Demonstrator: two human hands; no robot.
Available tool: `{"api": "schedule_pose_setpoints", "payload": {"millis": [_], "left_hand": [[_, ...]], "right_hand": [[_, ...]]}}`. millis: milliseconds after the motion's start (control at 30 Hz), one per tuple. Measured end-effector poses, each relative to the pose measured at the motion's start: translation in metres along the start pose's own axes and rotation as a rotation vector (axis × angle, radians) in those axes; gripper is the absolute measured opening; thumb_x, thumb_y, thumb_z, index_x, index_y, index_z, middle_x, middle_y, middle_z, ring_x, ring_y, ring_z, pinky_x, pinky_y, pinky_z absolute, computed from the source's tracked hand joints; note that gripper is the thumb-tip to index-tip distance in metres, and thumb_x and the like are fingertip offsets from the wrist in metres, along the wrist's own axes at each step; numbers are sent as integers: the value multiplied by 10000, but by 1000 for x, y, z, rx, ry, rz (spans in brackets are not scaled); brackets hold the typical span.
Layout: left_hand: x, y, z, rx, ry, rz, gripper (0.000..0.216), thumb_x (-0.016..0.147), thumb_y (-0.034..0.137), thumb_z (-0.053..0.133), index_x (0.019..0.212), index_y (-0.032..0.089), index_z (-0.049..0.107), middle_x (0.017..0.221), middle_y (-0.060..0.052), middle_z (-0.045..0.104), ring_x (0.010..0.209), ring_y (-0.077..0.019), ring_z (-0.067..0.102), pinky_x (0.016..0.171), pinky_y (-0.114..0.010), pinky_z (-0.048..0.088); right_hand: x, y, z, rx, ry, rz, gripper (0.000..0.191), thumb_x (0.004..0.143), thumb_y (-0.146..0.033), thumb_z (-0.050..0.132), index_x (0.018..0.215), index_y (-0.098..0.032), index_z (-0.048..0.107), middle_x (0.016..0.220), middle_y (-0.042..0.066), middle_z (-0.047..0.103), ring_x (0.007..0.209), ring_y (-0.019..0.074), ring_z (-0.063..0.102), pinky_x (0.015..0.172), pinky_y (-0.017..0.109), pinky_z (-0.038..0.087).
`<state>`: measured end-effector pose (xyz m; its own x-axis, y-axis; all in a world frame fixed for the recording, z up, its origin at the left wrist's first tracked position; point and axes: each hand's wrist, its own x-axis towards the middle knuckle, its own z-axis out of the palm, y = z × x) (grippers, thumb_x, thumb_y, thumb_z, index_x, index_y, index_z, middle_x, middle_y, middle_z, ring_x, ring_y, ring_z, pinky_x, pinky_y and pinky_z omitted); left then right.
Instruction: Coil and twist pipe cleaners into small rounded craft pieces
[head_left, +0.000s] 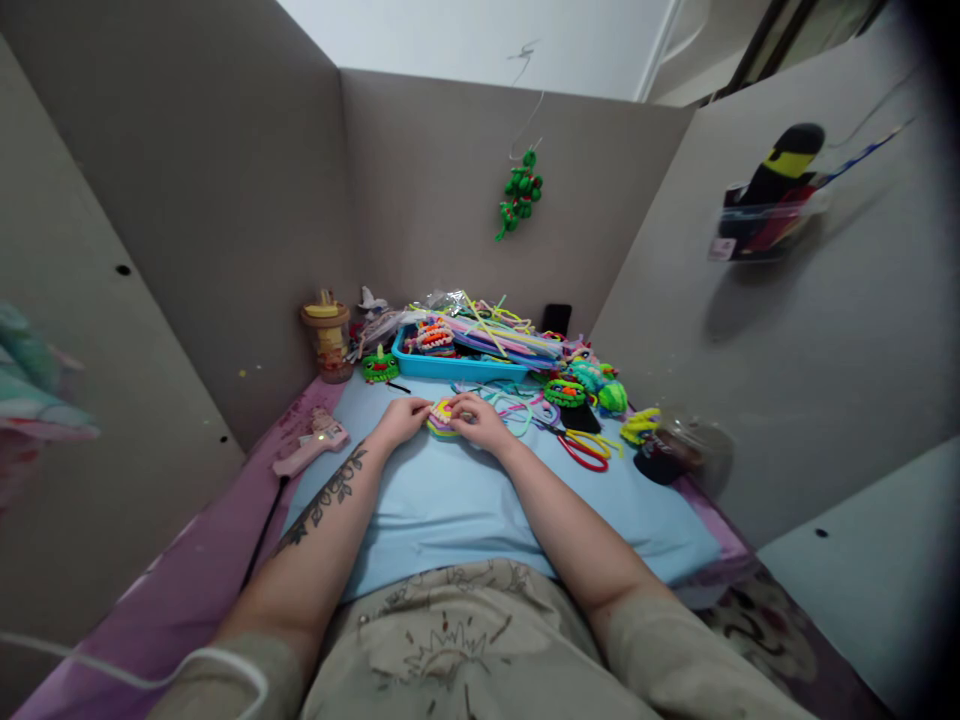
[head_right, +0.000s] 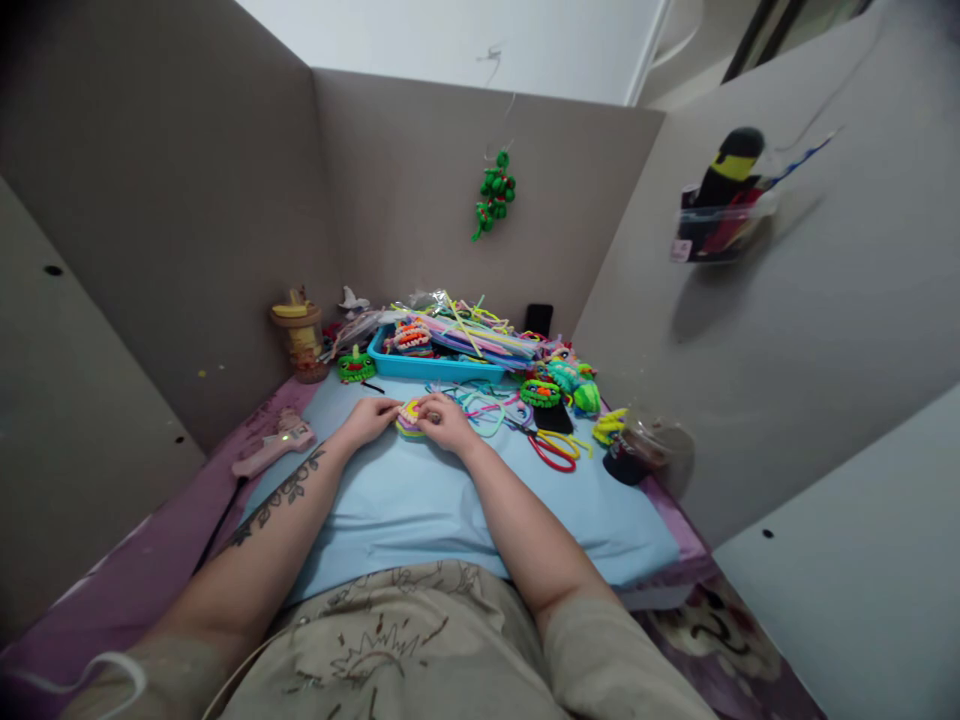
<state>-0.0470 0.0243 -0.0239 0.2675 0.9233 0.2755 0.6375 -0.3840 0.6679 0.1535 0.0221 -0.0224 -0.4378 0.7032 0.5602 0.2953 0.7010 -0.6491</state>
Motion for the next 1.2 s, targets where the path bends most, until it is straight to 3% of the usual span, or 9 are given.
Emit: {"api": "schedule_pose_setpoints", "payload": {"millis": [167,300,400,533,733,833,933,1067,1200], "left_hand": [[-3,0,-9,-83,-81,26,353,782,278,494,1058,164,682,1023,-55,707,903,-228,637,832,-325,478],[-7,4,-14,-12,139,-6,293,760,170,508,986,169,694,1035,-74,692,977,-227,609,897,-328,444],[-13,14,-12,44,234,145,190,770,179,540,883,186,693,931,-60,681,916,-202,596,870,-333,450],[-19,29,-1,95,123,329,142,804,207,551,820,199,692,862,-51,643,850,-167,581,798,-287,458],[-20,33,9,145,117,366,188,829,188,505,890,212,680,944,-55,633,869,-160,585,794,-274,459],[-19,32,8,181,102,377,194,825,176,496,884,210,678,950,-55,645,888,-171,584,823,-288,453],[-18,30,8,207,93,381,194,825,185,496,880,207,680,948,-58,649,881,-174,586,824,-291,454],[-17,29,7,231,85,370,199,833,208,496,890,213,686,955,-60,645,885,-175,586,815,-286,455],[-18,27,7,240,103,378,195,838,214,504,892,218,691,982,-60,642,904,-176,580,804,-284,452]], "right_hand": [[0,1,1,-7,3,0,42,707,-213,586,685,-194,617,964,65,596,968,212,575,884,374,440],[1,2,2,-8,9,-16,35,709,-202,587,695,-196,619,974,68,600,989,213,572,899,379,432],[1,1,3,-14,6,-8,32,709,-204,592,699,-198,621,969,64,601,996,217,570,898,388,433],[0,1,2,-13,6,-12,38,710,-191,589,705,-200,625,975,61,606,1012,213,568,895,383,436],[-1,5,-4,124,0,32,118,723,-168,546,730,-202,659,1029,59,632,1024,189,576,934,356,418],[1,12,-7,265,21,142,154,716,-174,526,786,-200,660,1017,47,653,1006,183,588,916,339,432],[4,21,-14,349,142,303,232,696,-178,501,884,-193,635,963,37,670,911,177,613,827,322,472],[3,30,-30,170,235,338,199,693,-183,506,849,-177,628,863,31,658,806,168,599,739,301,472],[-2,32,-38,-144,20,154,107,691,-172,576,770,-170,648,813,32,621,801,172,569,734,294,443]]}}
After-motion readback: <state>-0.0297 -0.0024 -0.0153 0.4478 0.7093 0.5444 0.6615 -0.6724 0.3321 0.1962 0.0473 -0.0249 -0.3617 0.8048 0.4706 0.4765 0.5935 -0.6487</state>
